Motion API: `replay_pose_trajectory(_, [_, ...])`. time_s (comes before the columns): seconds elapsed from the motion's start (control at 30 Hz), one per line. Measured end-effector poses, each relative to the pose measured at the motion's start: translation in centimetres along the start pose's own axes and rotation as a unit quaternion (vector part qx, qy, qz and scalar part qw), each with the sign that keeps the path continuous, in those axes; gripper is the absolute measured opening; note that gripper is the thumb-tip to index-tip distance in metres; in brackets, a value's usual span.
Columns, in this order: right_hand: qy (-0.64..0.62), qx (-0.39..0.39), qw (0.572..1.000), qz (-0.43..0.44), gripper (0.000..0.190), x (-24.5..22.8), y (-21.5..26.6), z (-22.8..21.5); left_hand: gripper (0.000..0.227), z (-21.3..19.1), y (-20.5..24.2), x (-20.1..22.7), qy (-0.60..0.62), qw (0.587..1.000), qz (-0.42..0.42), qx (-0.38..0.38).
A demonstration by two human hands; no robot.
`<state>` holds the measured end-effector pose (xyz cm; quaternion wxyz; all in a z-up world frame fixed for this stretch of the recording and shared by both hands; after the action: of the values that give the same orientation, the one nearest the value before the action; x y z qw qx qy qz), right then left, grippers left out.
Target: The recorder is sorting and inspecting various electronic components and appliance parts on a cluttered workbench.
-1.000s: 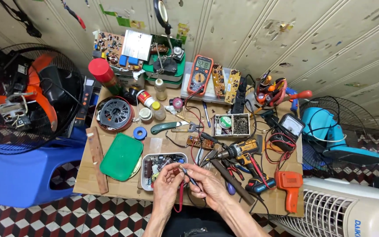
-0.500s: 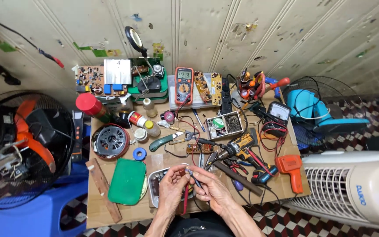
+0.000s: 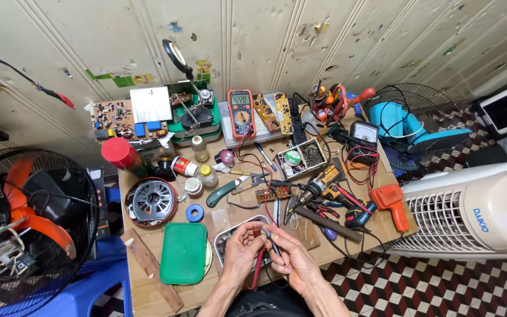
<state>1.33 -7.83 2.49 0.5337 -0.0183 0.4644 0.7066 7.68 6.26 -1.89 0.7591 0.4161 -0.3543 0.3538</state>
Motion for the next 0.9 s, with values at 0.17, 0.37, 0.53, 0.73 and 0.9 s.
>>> replay_pose_trajectory(0.17, [-0.002, -0.018, 1.000, 0.011, 0.047, 0.7, -0.7, 1.6, 0.030, -1.6, 0.4, 1.1, -0.003, 1.000, -0.009, 0.021])
replay_pose_trajectory(0.37, [0.007, -0.012, 1.000, 0.019, 0.048, 1.0, -1.5, 2.8, 0.031, -2.7, 0.2, 1.8, -0.021, 0.999, -0.007, 0.041])
replay_pose_trajectory(0.53, [0.060, 0.010, 0.998, -0.001, 0.047, 0.8, -0.8, 3.2, 0.033, -2.2, 0.4, 1.8, -0.015, 0.998, -0.022, 0.058])
replay_pose_trajectory(0.73, [0.417, 0.106, 0.896, -0.106, 0.041, 4.1, -2.8, -1.6, 0.033, -3.2, -1.0, -1.9, 0.196, 0.968, -0.090, 0.126])
replay_pose_trajectory(0.9, [0.428, -0.020, 0.903, 0.028, 0.025, 4.6, -1.5, -3.4, 0.030, -3.3, -2.2, -3.8, 0.168, 0.972, -0.119, 0.114])
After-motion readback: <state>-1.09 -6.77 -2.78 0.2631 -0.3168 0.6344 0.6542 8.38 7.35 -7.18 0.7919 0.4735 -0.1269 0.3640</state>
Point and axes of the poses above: each hand's wrist, its own y-axis away from the middle knuckle, its own z-axis out of the palm, x = y × z, the point moved 1 cm from there along -y, towards the middle knuckle, and after that the axes turned 3 degrees about y, right-handed, at the moved point
